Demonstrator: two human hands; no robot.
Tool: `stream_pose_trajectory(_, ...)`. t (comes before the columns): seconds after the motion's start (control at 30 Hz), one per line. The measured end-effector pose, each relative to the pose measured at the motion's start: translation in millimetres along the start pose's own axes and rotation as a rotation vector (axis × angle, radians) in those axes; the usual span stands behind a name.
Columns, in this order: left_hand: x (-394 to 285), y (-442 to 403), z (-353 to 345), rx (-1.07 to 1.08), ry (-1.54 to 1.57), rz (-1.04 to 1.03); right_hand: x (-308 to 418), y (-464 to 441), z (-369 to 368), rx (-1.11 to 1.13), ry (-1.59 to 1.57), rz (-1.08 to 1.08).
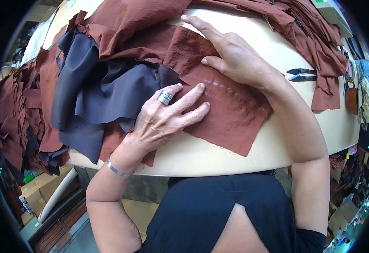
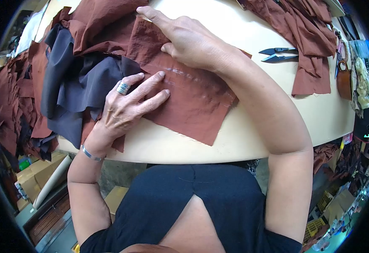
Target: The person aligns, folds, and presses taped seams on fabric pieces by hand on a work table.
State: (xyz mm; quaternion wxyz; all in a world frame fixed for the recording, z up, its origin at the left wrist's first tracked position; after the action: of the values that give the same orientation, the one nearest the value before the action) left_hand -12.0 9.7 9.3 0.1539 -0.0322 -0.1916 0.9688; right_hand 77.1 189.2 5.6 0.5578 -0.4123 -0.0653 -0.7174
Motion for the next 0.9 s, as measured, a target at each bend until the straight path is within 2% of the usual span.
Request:
stream_pose_trajectory(0.17,-3,4,-5,-0.045,0.001,0.074,4,4,10,0.112,-0.001,0.006)
stream_pose_trajectory(0.4,-1,5,-5,-0.042,0.01,0.039,17,22,19,0.192,0.331,0.113)
stream_pose_trajectory(0.6,1,6,-3,-0.121,0.136,0.111,19,45,40,0.3,0.336,0.038)
stream_pose_trajectory(0.73,4,10,-5,-0.167,0.162,0.173,8,13,22,0.118,0.161,0.011)
stream_pose_trajectory(0.8,3,9,-5,-0.171,0.153,0.178,1,-4,1,0.027,0.05,0.07)
stream_pose_trajectory(0.9,4,9,-4,-0.148,0.112,0.163,1,-17,-15,0.003,0.072,0.071)
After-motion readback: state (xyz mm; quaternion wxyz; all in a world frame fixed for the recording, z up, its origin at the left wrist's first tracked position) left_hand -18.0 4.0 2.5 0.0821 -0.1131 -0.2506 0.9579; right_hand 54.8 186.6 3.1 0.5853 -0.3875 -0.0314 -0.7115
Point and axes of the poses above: each hand's wrist, its own y-axis away from the middle knuckle, its own z-axis out of the back of the hand, x = y × z, the point moved 2 cm from there along -y, towards the middle knuckle, and after that the axes turned 7 degrees about -x, right-handed, at the moved point
